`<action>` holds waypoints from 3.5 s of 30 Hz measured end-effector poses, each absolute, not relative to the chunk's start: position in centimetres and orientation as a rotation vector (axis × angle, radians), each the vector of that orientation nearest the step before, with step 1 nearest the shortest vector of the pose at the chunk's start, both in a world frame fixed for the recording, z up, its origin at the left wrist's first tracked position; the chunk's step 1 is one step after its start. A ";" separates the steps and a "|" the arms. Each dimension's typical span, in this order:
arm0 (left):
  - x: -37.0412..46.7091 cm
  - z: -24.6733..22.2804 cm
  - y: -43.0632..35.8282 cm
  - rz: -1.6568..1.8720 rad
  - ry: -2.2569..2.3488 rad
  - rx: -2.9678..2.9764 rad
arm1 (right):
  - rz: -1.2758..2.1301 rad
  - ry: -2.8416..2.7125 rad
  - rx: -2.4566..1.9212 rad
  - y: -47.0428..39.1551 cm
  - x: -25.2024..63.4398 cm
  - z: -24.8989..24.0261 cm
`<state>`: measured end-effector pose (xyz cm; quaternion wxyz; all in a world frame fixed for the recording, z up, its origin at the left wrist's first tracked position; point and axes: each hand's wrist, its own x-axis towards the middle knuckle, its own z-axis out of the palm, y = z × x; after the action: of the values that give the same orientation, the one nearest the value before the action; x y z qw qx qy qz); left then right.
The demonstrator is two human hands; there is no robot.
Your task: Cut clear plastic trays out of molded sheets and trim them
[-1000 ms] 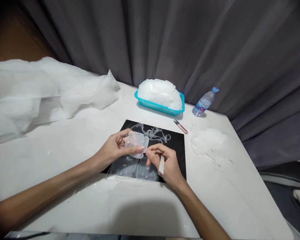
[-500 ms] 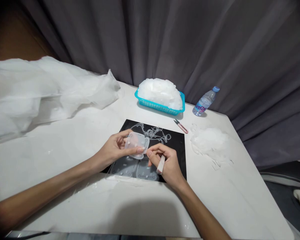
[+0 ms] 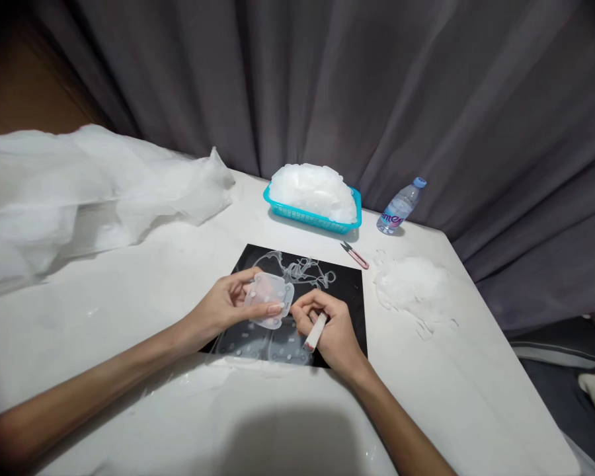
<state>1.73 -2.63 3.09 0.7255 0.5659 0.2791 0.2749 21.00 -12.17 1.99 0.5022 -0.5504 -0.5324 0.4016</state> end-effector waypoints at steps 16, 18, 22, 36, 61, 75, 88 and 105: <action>1.5 3.2 -2.6 0.638 0.606 1.328 | 1.052 -1.287 -1.345 -12.5 20.9 1.8; 1.4 3.5 -2.7 0.645 0.610 1.335 | 1.054 -1.293 -1.347 -12.6 20.9 2.0; 1.4 3.4 -2.7 0.662 0.632 1.302 | 1.047 -1.281 -1.338 -12.6 20.8 2.2; 1.8 2.9 -2.4 0.611 0.584 1.207 | 1.022 -1.264 -1.356 -12.9 20.8 2.6; 1.7 2.4 -2.9 0.754 0.695 1.549 | 1.081 -1.202 -1.418 -13.0 20.5 3.6; 1.6 2.6 -2.9 0.704 0.649 1.562 | 1.039 -1.190 -1.422 -13.1 20.3 3.4; 1.9 3.1 -2.6 0.672 0.568 1.244 | 1.005 -1.167 -1.427 -12.2 21.4 2.8; 2.1 2.5 -2.4 0.678 0.545 1.284 | 1.099 -1.194 -1.337 -13.3 20.5 3.9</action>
<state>2.13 -2.40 2.54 0.7140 0.5796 0.2458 0.3062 20.49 -13.29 3.94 0.4967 -0.5520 -0.4928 0.4536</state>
